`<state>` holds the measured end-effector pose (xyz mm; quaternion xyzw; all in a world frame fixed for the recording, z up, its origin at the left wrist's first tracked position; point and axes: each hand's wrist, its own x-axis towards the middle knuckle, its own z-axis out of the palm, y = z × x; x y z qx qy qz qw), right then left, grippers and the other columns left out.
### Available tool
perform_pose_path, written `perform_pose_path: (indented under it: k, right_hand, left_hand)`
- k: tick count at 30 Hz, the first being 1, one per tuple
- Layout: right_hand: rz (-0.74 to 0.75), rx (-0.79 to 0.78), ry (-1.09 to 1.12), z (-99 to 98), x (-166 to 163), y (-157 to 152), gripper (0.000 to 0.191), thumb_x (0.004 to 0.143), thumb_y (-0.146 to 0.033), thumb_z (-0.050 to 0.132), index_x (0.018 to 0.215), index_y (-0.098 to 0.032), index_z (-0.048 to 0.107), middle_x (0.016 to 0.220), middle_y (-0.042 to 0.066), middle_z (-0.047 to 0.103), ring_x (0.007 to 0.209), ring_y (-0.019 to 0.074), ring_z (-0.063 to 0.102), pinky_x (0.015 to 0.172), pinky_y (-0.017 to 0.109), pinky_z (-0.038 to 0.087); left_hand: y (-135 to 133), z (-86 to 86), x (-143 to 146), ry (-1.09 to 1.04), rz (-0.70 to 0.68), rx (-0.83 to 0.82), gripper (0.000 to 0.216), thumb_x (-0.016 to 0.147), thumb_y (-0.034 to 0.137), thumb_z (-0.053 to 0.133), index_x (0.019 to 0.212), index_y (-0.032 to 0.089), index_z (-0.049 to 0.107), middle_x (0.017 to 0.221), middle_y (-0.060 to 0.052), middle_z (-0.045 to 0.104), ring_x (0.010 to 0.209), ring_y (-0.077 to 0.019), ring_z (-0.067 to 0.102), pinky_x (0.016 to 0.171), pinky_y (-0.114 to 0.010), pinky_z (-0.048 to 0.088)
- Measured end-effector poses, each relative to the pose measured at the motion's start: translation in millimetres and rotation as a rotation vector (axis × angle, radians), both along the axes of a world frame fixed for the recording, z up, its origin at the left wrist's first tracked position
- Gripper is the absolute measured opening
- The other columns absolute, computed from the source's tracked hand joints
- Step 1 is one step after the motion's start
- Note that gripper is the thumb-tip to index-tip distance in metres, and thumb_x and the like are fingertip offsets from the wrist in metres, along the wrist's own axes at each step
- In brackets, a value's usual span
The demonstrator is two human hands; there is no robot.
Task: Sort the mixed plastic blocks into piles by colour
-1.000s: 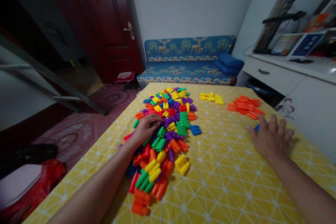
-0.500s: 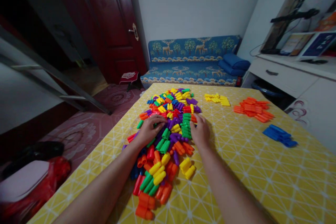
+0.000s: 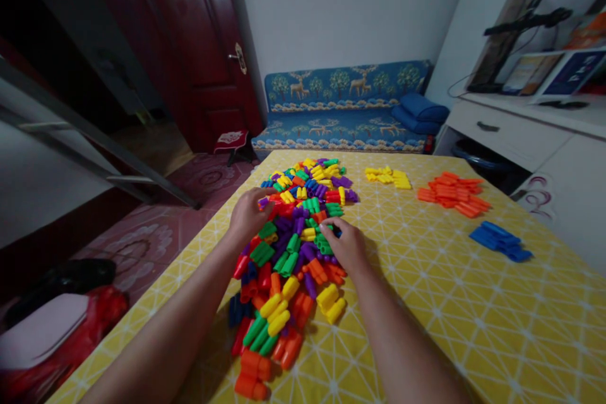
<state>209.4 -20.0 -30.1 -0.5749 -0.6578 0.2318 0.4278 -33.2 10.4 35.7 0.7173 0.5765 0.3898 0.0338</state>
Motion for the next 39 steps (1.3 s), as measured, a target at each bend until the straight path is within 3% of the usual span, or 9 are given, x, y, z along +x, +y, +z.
perform_pose_path:
  k: [4, 9, 15, 19, 24, 28, 34, 39]
  right_hand:
    - [0.0, -0.009, 0.016, -3.0, 0.6, 1.9, 0.02, 0.084, -0.045, 0.059, 0.09, -0.029, 0.069, 0.092, 0.0, 0.074, 0.09, 0.0222, 0.068, 0.082, 0.035, 0.052]
    - [-0.01, -0.014, 0.005, -2.4, -0.5, 2.7, 0.02, 0.084, -0.045, 0.058, 0.09, -0.029, 0.069, 0.093, 0.0, 0.074, 0.089, 0.0218, 0.068, 0.084, 0.035, 0.052]
    - [-0.029, -0.006, -0.019, -2.8, -0.7, 3.6, 0.02, 0.085, -0.045, 0.057, 0.089, -0.031, 0.069, 0.093, 0.0, 0.074, 0.089, 0.0226, 0.068, 0.08, 0.035, 0.052]
    - [-0.025, -0.007, -0.014, -3.2, -0.3, 3.6, 0.021, 0.085, -0.046, 0.056, 0.089, -0.03, 0.069, 0.092, 0.0, 0.074, 0.088, 0.0228, 0.069, 0.078, 0.034, 0.052]
    - [-0.019, -0.005, 0.002, -1.6, -1.4, 3.0, 0.022, 0.086, -0.046, 0.055, 0.088, -0.029, 0.068, 0.091, 0.001, 0.074, 0.088, 0.0227, 0.068, 0.079, 0.034, 0.051]
    - [-0.025, -0.004, -0.007, -1.2, -1.8, 3.4, 0.023, 0.085, -0.047, 0.054, 0.087, -0.029, 0.069, 0.088, 0.0, 0.074, 0.086, 0.0227, 0.068, 0.077, 0.034, 0.051]
    - [-0.027, -0.015, 0.001, -2.2, -1.8, 3.4, 0.023, 0.086, -0.046, 0.055, 0.089, -0.028, 0.068, 0.093, 0.001, 0.074, 0.089, 0.0226, 0.067, 0.08, 0.034, 0.05]
    - [-0.026, -0.021, -0.007, -3.2, -1.3, 4.1, 0.026, 0.086, -0.048, 0.054, 0.09, -0.026, 0.069, 0.091, 0.002, 0.074, 0.086, 0.0219, 0.068, 0.079, 0.033, 0.051]
  left_hand:
    - [39.8, -1.0, -12.4, 0.051, -0.077, -0.261, 0.055, 0.065, 0.004, 0.057, 0.117, 0.018, 0.07, 0.116, -0.011, 0.07, 0.111, -0.0295, 0.063, 0.099, -0.04, 0.048]
    - [71.2, -7.0, -12.0, 0.058, -0.135, -0.38, 0.048, 0.064, 0.01, 0.061, 0.109, 0.019, 0.074, 0.106, -0.007, 0.074, 0.096, -0.0269, 0.068, 0.085, -0.032, 0.052]
    - [87.0, -15.6, -13.1, -0.001, -0.084, -0.432, 0.038, 0.061, 0.026, 0.073, 0.099, 0.021, 0.076, 0.09, -0.004, 0.075, 0.083, -0.0229, 0.066, 0.072, -0.027, 0.049]
    - [87.3, -18.1, -14.5, -0.094, -0.055, -0.369, 0.025, 0.065, 0.034, 0.072, 0.084, 0.018, 0.075, 0.083, -0.004, 0.073, 0.084, -0.0212, 0.064, 0.07, -0.026, 0.047]
    - [74.7, -6.5, -27.2, -0.269, -0.096, -0.358, 0.039, 0.075, 0.05, 0.059, 0.088, 0.015, 0.069, 0.076, -0.004, 0.07, 0.07, -0.016, 0.063, 0.06, -0.023, 0.045]
    - [63.1, -3.6, -51.7, -0.364, -0.1, -0.393, 0.043, 0.077, 0.052, 0.05, 0.087, 0.014, 0.066, 0.083, -0.007, 0.071, 0.069, -0.0147, 0.064, 0.059, -0.022, 0.047]
    - [51.2, -20.5, -78.7, -0.304, -0.078, -0.439, 0.034, 0.058, 0.037, 0.07, 0.085, 0.015, 0.07, 0.068, -0.001, 0.068, 0.065, -0.017, 0.062, 0.059, -0.024, 0.047]
    - [47.1, -27.2, -78.8, -0.244, -0.09, -0.44, 0.047, 0.046, 0.018, 0.076, 0.092, 0.018, 0.073, 0.072, 0.002, 0.069, 0.07, -0.0179, 0.063, 0.063, -0.024, 0.048]
